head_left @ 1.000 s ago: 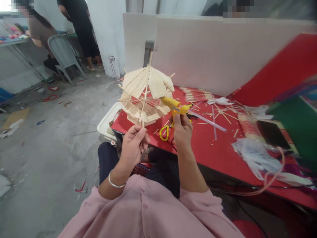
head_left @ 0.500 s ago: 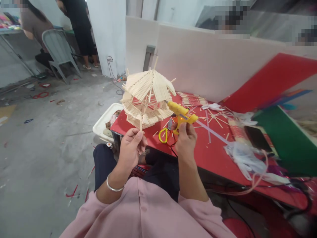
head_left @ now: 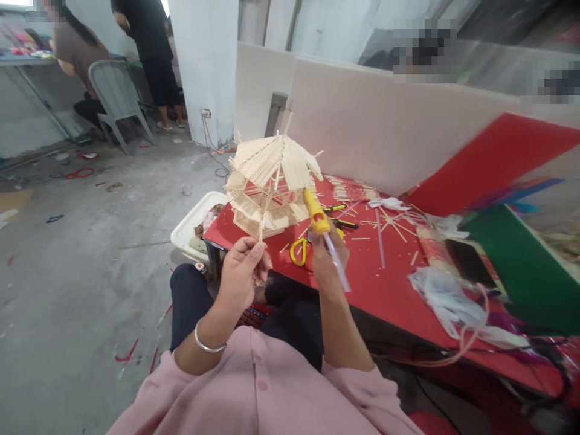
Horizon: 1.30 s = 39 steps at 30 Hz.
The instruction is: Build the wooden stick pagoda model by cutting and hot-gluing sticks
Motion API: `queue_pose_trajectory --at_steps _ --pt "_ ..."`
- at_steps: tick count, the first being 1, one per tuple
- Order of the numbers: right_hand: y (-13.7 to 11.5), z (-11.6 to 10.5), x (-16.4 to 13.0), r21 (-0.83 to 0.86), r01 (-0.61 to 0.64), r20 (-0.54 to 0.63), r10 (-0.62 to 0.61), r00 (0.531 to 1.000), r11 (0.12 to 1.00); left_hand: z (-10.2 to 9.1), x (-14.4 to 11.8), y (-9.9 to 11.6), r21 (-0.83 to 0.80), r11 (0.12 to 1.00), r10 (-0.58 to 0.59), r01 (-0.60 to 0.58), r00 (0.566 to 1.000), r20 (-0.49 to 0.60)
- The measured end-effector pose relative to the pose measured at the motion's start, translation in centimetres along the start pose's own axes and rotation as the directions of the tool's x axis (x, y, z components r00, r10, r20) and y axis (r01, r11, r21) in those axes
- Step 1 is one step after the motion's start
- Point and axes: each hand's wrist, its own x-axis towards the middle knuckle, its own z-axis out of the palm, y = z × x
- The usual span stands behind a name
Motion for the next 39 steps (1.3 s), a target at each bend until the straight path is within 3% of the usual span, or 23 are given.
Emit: queue_pose_trajectory --at_steps 2,5,7,12,18,24,30,35,39 --pt "0.0 -0.3 -0.1 -0.045 0.114 0.039 -0.112 0.993 0.992 0.0 0.0 0.0 -0.002 1.0 0.0 0.0 1.0 0.001" --pt "-0.2 -0.7 -0.2 -0.141 0.337 0.136 -0.319 0.938 0.931 0.1 0.0 0.0 -0.011 1.0 -0.006 0.006 1.0 -0.001" --pt "-0.5 -0.8 0.1 -0.205 0.386 0.157 -0.359 0.92 0.899 0.2 -0.1 0.1 -0.018 1.0 -0.013 0.013 1.0 -0.001" --pt "-1.1 -0.2 1.0 -0.233 0.33 0.12 -0.31 0.943 0.915 0.2 -0.2 0.3 -0.026 0.999 -0.02 0.019 1.0 -0.014" --pt "-1.0 -0.1 -0.1 -0.168 0.346 0.196 -0.313 0.929 0.923 -0.3 -0.3 0.3 -0.022 1.0 -0.019 0.019 1.0 -0.009" --pt "0.2 -0.1 0.0 -0.201 0.23 0.078 -0.219 0.973 0.952 -0.4 -0.2 0.4 -0.025 0.999 -0.024 0.024 1.0 0.0" --pt "-0.3 0.3 0.1 -0.105 0.32 0.206 -0.294 0.933 0.942 -0.5 -0.1 0.3 -0.019 1.0 -0.024 0.024 1.0 -0.003" --pt "0.3 -0.1 -0.4 -0.144 0.145 0.098 -0.132 0.986 0.979 -0.4 -0.2 0.1 -0.016 1.0 -0.022 0.022 1.0 -0.002" --pt "0.5 -0.4 -0.4 -0.186 0.071 0.043 -0.064 0.997 0.98 -0.2 -0.3 0.0 -0.021 0.999 -0.037 0.037 0.999 0.016"
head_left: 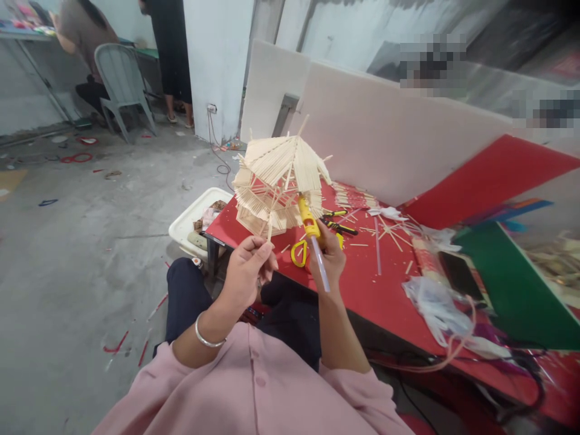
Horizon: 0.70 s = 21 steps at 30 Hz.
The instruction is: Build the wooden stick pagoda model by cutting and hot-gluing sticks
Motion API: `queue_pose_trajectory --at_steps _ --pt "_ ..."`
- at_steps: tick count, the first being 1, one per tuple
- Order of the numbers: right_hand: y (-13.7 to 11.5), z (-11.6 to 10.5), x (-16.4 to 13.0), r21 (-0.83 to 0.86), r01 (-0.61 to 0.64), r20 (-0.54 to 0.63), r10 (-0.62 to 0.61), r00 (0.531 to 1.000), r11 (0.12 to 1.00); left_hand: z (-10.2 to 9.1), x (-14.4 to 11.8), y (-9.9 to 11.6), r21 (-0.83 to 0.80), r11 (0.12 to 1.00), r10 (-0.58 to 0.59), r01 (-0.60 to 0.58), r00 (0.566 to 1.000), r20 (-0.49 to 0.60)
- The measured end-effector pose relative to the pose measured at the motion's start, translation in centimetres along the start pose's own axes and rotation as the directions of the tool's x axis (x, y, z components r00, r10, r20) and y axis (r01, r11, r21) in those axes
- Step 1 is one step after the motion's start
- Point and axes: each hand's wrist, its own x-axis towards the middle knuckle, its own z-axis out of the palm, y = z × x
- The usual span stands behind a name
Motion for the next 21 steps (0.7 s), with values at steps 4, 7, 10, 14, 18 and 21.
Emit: queue_pose_trajectory --at_steps 4,7,10,14,18,21 --pt "-0.2 0.2 -0.1 0.046 -0.068 -0.018 0.069 0.997 0.997 0.0 0.0 -0.1 0.002 1.0 0.001 -0.001 1.0 0.0" --pt "-0.5 0.3 -0.3 0.053 -0.042 0.021 0.041 0.999 0.998 0.0 -0.1 -0.1 0.001 1.0 -0.001 0.001 1.0 -0.005" --pt "-0.9 0.3 -0.5 0.074 -0.016 0.095 0.009 0.995 0.997 0.0 -0.1 -0.1 0.001 1.0 -0.005 0.005 1.0 -0.002" --pt "-1.2 0.4 -0.4 0.17 -0.115 0.183 0.083 0.98 0.979 0.0 -0.1 -0.1 -0.004 1.0 -0.003 0.003 1.0 -0.004" --pt "-0.8 0.7 -0.1 0.261 -0.19 0.185 0.144 0.972 0.946 -0.1 -0.1 -0.2 -0.007 1.0 -0.009 0.009 1.0 -0.002" --pt "-0.4 0.8 -0.2 0.284 -0.207 0.174 0.161 0.971 0.936 -0.2 -0.1 -0.2 -0.009 1.0 -0.008 0.008 1.0 -0.009"
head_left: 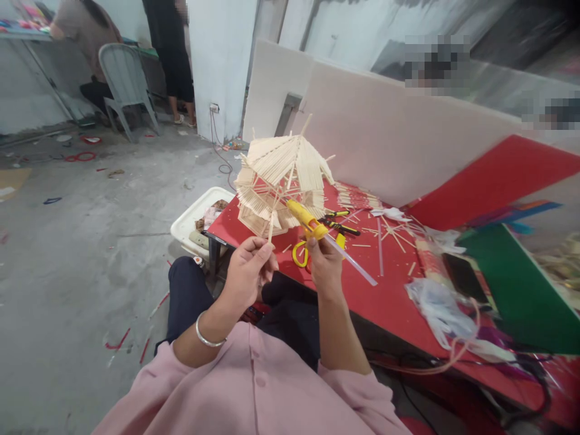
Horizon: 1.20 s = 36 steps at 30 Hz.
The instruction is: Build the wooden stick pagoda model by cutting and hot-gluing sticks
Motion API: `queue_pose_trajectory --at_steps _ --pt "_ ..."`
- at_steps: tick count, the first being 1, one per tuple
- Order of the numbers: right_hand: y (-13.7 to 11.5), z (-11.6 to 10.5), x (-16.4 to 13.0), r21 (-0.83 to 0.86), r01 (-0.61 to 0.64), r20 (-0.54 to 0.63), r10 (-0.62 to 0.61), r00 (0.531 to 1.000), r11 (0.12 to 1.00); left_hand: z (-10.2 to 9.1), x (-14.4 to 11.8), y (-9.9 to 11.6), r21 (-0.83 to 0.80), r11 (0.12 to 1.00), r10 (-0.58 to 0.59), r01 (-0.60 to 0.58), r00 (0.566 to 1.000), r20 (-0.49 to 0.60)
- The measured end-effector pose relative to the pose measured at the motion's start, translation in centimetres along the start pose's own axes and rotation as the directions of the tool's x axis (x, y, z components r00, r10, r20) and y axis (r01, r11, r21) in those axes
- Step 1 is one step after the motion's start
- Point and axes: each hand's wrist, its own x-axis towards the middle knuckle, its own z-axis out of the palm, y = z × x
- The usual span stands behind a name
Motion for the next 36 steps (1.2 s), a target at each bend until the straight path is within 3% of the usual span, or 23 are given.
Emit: queue_pose_trajectory --at_steps 8,17,25,33,36 --pt "0.2 -0.1 -0.9 0.02 -0.009 -0.013 0.009 1.0 1.0 0.0 -0.1 0.1 0.0 1.0 -0.006 0.006 1.0 -0.004" --pt "-1.9 0.5 -0.8 -0.024 0.046 -0.006 -0.046 0.999 0.999 0.1 -0.1 0.0 0.014 1.0 -0.001 0.001 1.0 -0.002" --pt "-2.3 1.1 -0.2 -0.053 0.012 -0.159 -0.02 0.987 0.999 0.3 -0.2 -0.1 0.005 1.0 -0.007 0.008 1.0 -0.004" --pt "-1.3 0.2 -0.8 -0.095 0.105 -0.03 -0.109 0.994 0.99 0.2 -0.3 -0.1 0.02 1.0 0.003 -0.003 1.0 -0.028" --pt "-1.8 -0.5 -1.1 -0.08 0.115 -0.052 -0.119 0.992 0.99 0.3 -0.3 -0.1 0.017 1.0 0.003 -0.002 1.0 -0.028"
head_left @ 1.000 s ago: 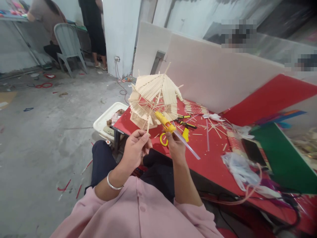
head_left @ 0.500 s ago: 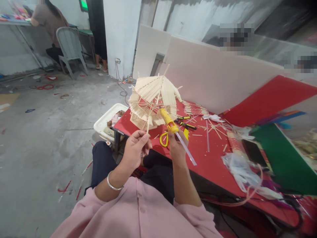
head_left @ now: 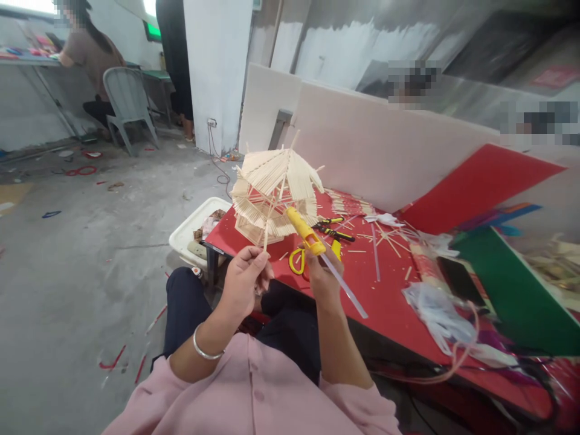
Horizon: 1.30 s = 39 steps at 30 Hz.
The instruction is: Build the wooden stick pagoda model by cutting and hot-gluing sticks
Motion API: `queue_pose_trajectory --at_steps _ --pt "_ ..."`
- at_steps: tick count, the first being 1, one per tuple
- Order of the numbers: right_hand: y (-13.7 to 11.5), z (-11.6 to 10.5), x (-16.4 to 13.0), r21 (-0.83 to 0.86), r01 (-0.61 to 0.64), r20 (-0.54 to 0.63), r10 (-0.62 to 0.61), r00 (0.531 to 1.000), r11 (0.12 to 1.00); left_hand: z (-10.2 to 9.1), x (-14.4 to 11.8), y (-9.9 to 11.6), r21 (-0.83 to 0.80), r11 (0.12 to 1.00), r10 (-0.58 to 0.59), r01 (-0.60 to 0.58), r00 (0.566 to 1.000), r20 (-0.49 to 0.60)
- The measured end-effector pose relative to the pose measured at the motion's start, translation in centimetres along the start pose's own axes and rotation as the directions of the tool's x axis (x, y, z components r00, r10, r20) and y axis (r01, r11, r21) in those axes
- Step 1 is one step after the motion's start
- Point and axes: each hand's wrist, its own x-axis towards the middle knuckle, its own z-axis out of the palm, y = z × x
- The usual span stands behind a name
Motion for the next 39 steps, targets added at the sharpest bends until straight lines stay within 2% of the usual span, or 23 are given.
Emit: queue_pose_trajectory --at_steps 3,5,11,16,19,23,28,34,37,39 --pt "-0.5 -0.2 1.2 0.061 -0.009 -0.088 0.014 0.996 0.998 0.2 -0.1 -0.1 -0.003 1.0 -0.003 0.003 1.0 0.012" --pt "-0.7 0.0 2.6 0.094 -0.019 -0.107 0.029 0.994 0.995 0.2 -0.2 -0.1 0.0 1.0 -0.002 0.002 1.0 0.02" --pt "-1.7 0.8 6.4 0.118 -0.005 -0.089 0.016 0.996 0.993 0.5 0.0 0.4 0.008 0.999 0.032 -0.032 0.999 0.018" --pt "-2.0 -0.3 6.0 0.076 -0.008 0.016 0.007 1.0 0.997 1.2 1.2 1.6 0.039 0.995 0.085 -0.087 0.995 0.053" --pt "-2.0 -0.6 5.8 0.058 -0.026 0.027 0.024 0.999 0.998 1.6 2.3 2.7 0.07 0.992 0.105 -0.11 0.992 0.063" --pt "-2.7 0.0 7.4 0.037 0.008 0.031 -0.009 0.999 0.999 2.6 3.3 3.6 0.047 0.998 0.045 -0.047 0.998 0.054" --pt "-3.8 -0.3 9.2 -0.101 0.046 0.072 -0.039 0.997 0.994 5.5 3.7 2.4 -0.048 0.99 -0.126 0.13 0.989 0.075" --pt "-3.7 -3.2 8.4 -0.178 0.067 0.152 -0.04 0.988 0.982 8.3 5.5 0.8 -0.179 0.982 -0.076 0.062 0.995 -0.072" --pt "-4.5 -3.2 10.3 -0.15 0.103 0.133 -0.083 0.988 0.983 8.6 6.1 0.4 -0.175 0.983 -0.067 0.05 0.994 -0.092" --pt "-5.6 -2.4 12.6 -0.151 0.184 0.122 -0.166 0.978 0.971 8.5 6.1 0.1 -0.166 0.985 -0.064 0.05 0.995 -0.08"
